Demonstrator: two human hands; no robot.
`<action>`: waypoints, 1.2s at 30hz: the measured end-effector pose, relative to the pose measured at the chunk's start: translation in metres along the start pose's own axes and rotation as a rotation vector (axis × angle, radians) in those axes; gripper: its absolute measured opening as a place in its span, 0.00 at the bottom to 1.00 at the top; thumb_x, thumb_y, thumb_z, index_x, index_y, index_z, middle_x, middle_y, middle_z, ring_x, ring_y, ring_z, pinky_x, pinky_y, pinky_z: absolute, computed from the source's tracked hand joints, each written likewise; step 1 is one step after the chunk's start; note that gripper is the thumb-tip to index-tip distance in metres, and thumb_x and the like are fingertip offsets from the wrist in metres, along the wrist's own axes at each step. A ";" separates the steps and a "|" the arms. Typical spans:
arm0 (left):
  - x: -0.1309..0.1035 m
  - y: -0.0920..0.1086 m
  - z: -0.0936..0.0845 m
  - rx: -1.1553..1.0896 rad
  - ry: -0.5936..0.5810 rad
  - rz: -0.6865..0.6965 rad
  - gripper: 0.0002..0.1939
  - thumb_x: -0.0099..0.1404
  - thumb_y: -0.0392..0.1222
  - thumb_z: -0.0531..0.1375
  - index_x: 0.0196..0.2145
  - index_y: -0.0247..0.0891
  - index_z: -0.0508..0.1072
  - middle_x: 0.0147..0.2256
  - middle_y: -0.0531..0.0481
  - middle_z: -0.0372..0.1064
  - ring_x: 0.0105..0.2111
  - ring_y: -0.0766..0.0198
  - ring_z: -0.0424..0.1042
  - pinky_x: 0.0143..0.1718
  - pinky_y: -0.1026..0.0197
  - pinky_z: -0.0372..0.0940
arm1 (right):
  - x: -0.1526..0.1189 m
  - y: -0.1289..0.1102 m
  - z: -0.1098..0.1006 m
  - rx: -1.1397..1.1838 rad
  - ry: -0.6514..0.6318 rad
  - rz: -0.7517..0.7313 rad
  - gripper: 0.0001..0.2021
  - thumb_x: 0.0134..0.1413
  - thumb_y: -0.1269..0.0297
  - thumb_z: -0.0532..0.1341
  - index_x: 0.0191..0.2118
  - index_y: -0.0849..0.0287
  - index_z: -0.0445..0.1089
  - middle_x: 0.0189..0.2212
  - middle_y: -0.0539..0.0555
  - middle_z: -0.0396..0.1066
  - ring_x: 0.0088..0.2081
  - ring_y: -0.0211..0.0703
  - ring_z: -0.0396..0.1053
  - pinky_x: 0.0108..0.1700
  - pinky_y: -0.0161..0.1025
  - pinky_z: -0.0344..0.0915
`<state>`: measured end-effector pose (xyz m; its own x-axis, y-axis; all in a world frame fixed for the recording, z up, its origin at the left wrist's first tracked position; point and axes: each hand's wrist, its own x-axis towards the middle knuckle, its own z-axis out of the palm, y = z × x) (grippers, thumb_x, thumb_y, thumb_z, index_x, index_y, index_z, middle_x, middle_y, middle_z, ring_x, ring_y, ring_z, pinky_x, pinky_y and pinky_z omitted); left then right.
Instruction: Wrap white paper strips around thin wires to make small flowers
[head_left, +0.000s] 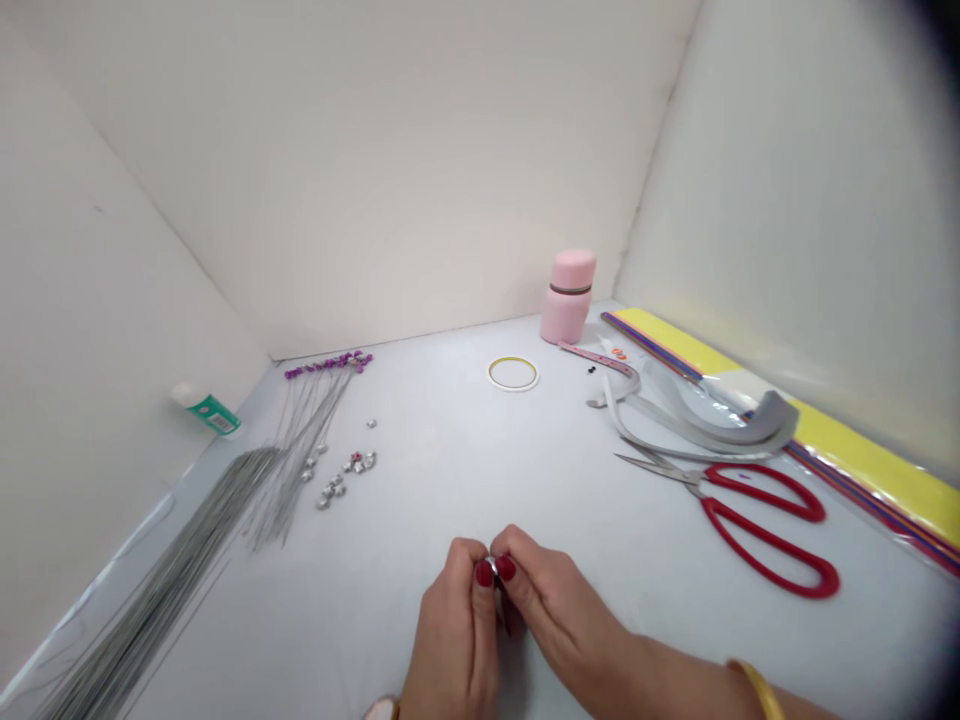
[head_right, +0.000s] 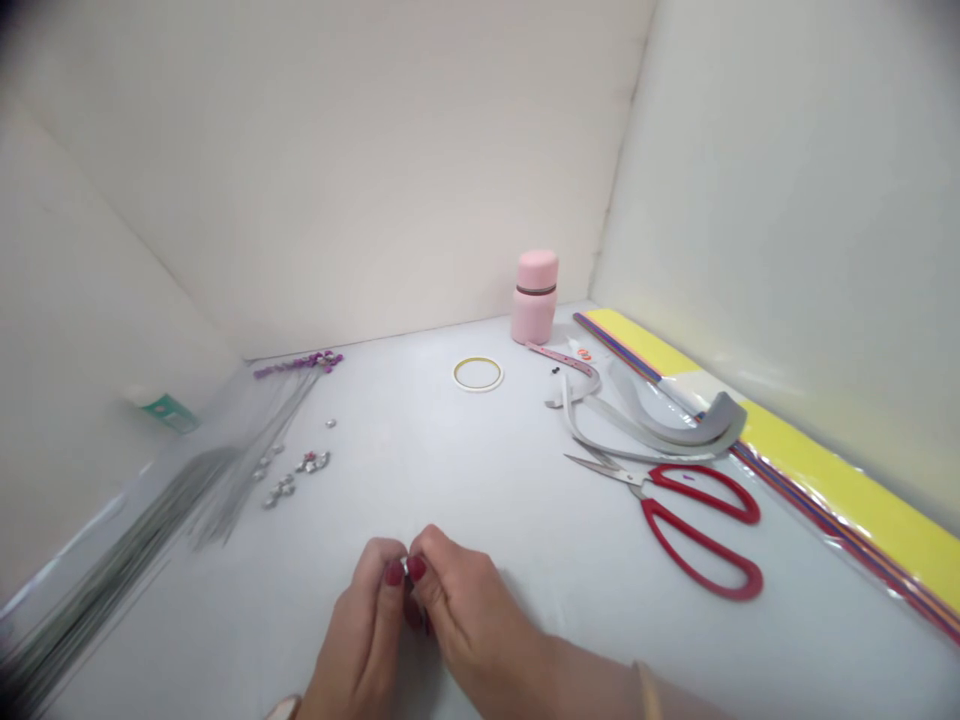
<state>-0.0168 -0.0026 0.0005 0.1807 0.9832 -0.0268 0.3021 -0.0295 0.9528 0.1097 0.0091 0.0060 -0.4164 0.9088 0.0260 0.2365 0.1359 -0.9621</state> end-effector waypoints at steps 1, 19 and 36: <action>0.000 0.000 -0.001 -0.011 0.000 -0.006 0.17 0.65 0.52 0.39 0.26 0.40 0.55 0.19 0.56 0.55 0.20 0.66 0.57 0.23 0.64 0.53 | 0.000 0.000 0.000 0.013 -0.006 0.006 0.14 0.61 0.59 0.40 0.28 0.57 0.54 0.21 0.46 0.57 0.23 0.35 0.56 0.27 0.32 0.56; 0.001 -0.003 0.000 -0.011 0.029 0.070 0.17 0.65 0.50 0.40 0.25 0.39 0.57 0.19 0.54 0.59 0.20 0.66 0.59 0.23 0.65 0.54 | 0.000 0.011 -0.001 0.055 -0.026 -0.057 0.13 0.61 0.61 0.42 0.28 0.58 0.56 0.21 0.47 0.60 0.23 0.34 0.60 0.28 0.30 0.59; 0.005 0.000 -0.004 0.113 0.032 0.105 0.14 0.66 0.42 0.40 0.24 0.40 0.55 0.20 0.56 0.56 0.20 0.66 0.58 0.23 0.65 0.54 | 0.003 0.013 0.001 -0.067 0.047 -0.054 0.14 0.61 0.62 0.42 0.26 0.57 0.56 0.20 0.46 0.59 0.23 0.33 0.59 0.27 0.30 0.58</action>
<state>-0.0193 0.0031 0.0012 0.1876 0.9787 0.0830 0.3865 -0.1512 0.9098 0.1107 0.0134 -0.0065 -0.3885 0.9169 0.0917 0.2736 0.2098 -0.9387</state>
